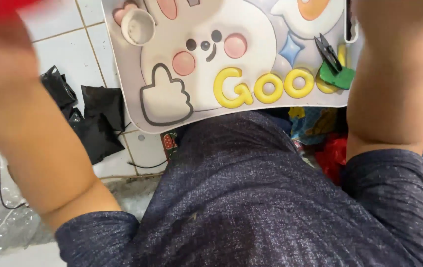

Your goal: Trimming and inspecting the elastic band of a red garment using scissors

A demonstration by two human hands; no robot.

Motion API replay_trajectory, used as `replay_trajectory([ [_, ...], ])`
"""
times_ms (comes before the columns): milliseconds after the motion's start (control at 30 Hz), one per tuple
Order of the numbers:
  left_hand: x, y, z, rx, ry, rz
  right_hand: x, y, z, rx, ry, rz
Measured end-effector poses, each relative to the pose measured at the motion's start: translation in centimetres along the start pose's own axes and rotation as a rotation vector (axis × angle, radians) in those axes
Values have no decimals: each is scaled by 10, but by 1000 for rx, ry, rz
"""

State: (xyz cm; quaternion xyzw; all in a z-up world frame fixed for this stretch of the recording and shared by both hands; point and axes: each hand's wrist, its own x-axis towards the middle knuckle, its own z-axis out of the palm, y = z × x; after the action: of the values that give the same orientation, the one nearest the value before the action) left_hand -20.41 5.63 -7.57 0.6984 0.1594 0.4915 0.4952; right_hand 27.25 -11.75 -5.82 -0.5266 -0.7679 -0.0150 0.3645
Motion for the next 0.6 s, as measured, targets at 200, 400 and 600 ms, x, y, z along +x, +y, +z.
replay_trajectory([
  [200,-14,-13,148,539,-162,-73,-35,7,17,157,-29,49],
  [400,-58,-48,158,835,-300,-209,-88,6,43,295,-252,244],
  [600,-65,-42,182,965,-196,-170,-90,2,57,69,-194,144],
])
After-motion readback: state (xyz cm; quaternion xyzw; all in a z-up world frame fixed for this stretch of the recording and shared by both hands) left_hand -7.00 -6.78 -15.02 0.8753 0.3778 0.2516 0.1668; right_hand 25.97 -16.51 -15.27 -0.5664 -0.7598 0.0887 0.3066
